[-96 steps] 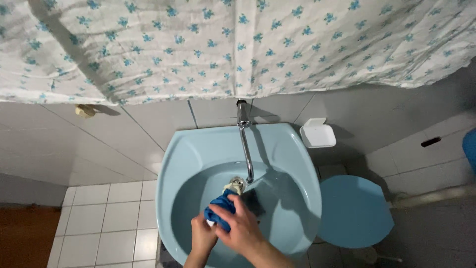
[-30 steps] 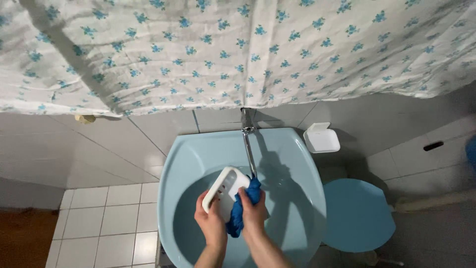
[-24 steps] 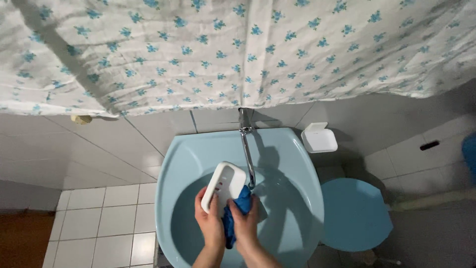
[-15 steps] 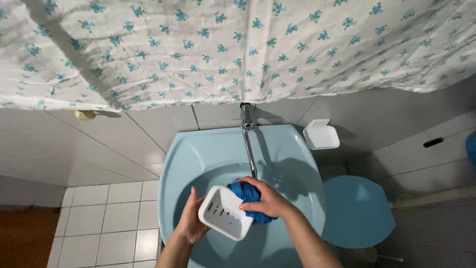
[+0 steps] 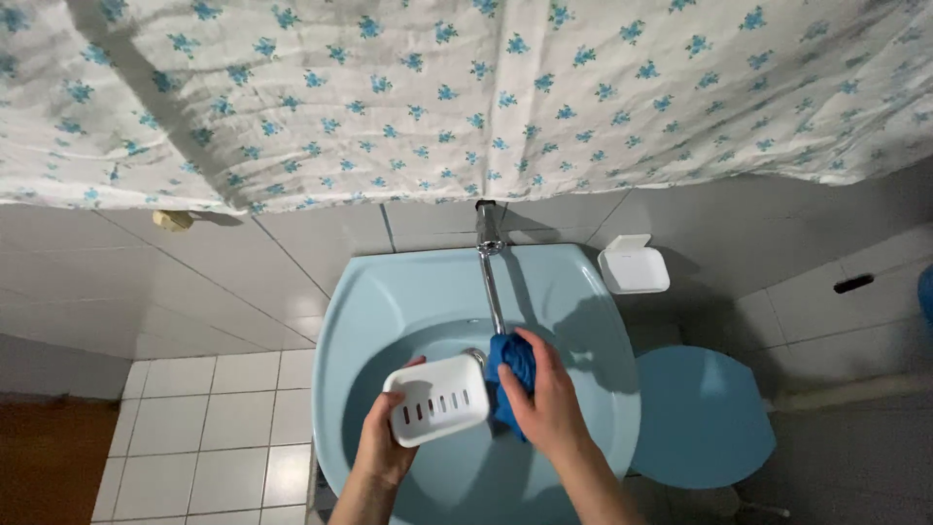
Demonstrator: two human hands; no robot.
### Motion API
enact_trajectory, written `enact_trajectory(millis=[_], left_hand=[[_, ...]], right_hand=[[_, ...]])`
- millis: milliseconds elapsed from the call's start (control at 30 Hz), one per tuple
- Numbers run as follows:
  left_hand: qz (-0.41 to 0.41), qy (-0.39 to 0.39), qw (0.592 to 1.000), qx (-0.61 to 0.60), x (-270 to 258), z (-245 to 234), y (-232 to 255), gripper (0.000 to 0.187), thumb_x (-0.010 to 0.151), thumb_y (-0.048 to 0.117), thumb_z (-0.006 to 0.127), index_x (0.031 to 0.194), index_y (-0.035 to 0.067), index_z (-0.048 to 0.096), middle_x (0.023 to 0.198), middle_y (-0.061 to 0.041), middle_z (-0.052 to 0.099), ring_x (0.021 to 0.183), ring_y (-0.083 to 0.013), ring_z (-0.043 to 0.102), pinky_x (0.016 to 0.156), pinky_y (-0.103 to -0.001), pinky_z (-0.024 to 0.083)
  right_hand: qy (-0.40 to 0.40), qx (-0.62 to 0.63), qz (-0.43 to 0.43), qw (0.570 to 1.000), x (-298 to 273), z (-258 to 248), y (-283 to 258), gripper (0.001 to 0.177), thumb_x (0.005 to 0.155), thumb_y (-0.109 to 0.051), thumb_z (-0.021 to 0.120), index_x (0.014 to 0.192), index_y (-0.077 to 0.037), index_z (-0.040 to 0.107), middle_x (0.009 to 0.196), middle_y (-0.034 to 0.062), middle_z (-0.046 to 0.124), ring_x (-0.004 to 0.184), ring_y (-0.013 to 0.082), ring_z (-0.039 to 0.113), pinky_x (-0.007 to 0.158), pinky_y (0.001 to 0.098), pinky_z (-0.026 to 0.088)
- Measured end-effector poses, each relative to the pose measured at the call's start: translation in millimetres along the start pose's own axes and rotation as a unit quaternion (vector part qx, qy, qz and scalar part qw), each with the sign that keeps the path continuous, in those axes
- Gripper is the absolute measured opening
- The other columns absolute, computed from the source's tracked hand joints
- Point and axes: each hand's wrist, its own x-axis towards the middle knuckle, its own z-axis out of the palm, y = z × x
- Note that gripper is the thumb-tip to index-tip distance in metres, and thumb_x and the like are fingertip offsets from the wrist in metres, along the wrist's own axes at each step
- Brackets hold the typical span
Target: Cleaning a soap dish and the bathroom sink using a cloth and water
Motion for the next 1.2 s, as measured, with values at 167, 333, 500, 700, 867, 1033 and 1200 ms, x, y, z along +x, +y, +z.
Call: enact_trajectory(millis=[167, 333, 500, 700, 867, 1033, 1200], left_hand=[[0.162, 0.019, 0.986, 0.041, 3.6, 8.4, -29.5, 0.084, 0.063, 0.024, 0.060, 0.145, 0.006, 0.059, 0.096, -0.014, 0.069, 0.073, -0.0202, 0.060, 0.058, -0.031, 0.044], [0.219, 0.074, 0.972, 0.046, 3.6, 23.5, -40.1, 0.054, 0.080, 0.014, 0.061, 0.133, 0.002, 0.067, 0.121, -0.017, 0.071, 0.100, -0.0248, 0.062, 0.085, -0.030, 0.047], [0.235, 0.105, 0.959, 0.121, -4.1, 29.6, -28.9, 0.041, 0.091, 0.025, 0.067, 0.124, 0.002, 0.072, 0.111, -0.013, 0.071, 0.094, -0.0187, 0.061, 0.084, -0.027, 0.047], [0.224, 0.083, 0.963, 0.126, -12.9, 26.4, -28.2, 0.038, 0.089, 0.015, 0.069, 0.124, 0.000, 0.073, 0.115, -0.014, 0.073, 0.101, -0.0206, 0.063, 0.088, -0.028, 0.047], [0.177, 0.119, 0.973, 0.083, -16.4, 22.9, -29.3, 0.047, 0.088, 0.018, 0.068, 0.131, 0.001, 0.070, 0.121, -0.016, 0.070, 0.102, -0.0255, 0.061, 0.085, -0.035, 0.046], [0.127, 0.149, 0.978, 0.070, -31.1, 39.1, -19.5, 0.042, 0.091, 0.024, 0.067, 0.127, 0.003, 0.071, 0.111, -0.019, 0.068, 0.092, -0.0318, 0.062, 0.074, -0.042, 0.049], [0.212, 0.122, 0.969, 0.046, -8.4, 12.5, -49.7, 0.039, 0.097, 0.028, 0.062, 0.125, 0.003, 0.071, 0.108, -0.014, 0.070, 0.092, -0.0210, 0.062, 0.078, -0.030, 0.049]], right_hand=[[-0.028, -0.026, 0.002, 0.999, -21.9, 43.6, 16.9, 0.043, 0.094, -0.035, 0.066, 0.132, -0.021, 0.056, 0.121, 0.0067, 0.071, 0.103, 0.0257, 0.072, 0.088, 0.0382, 0.062], [0.040, -0.032, -0.170, 0.984, -23.0, 105.1, 41.3, 0.051, 0.071, -0.010, 0.077, 0.121, -0.014, 0.071, 0.114, 0.0064, 0.074, 0.101, 0.0310, 0.071, 0.091, 0.0412, 0.055], [-0.022, 0.046, -0.197, 0.979, -35.5, 95.7, 14.2, 0.045, 0.068, -0.005, 0.067, 0.111, -0.014, 0.076, 0.100, 0.0048, 0.073, 0.086, 0.0279, 0.071, 0.077, 0.0361, 0.054], [-0.177, -0.021, -0.210, 0.961, -30.0, 58.7, 7.6, 0.042, 0.076, -0.005, 0.069, 0.116, -0.017, 0.073, 0.118, 0.0053, 0.069, 0.101, 0.0310, 0.069, 0.086, 0.0418, 0.054], [-0.137, -0.234, -0.155, 0.950, -27.2, 51.0, 16.3, 0.038, 0.080, -0.010, 0.074, 0.113, -0.025, 0.061, 0.113, 0.0002, 0.056, 0.106, 0.0336, 0.055, 0.061, 0.0576, 0.055], [-0.081, -0.165, -0.141, 0.973, -37.0, 74.8, 30.4, 0.045, 0.071, -0.012, 0.080, 0.112, -0.019, 0.062, 0.106, 0.0065, 0.066, 0.085, 0.0406, 0.068, 0.071, 0.0554, 0.052], [-0.088, 0.024, -0.137, 0.986, -46.7, 79.8, 7.8, 0.032, 0.083, -0.016, 0.070, 0.115, -0.019, 0.065, 0.109, 0.0057, 0.073, 0.096, 0.0297, 0.071, 0.082, 0.0419, 0.053]])
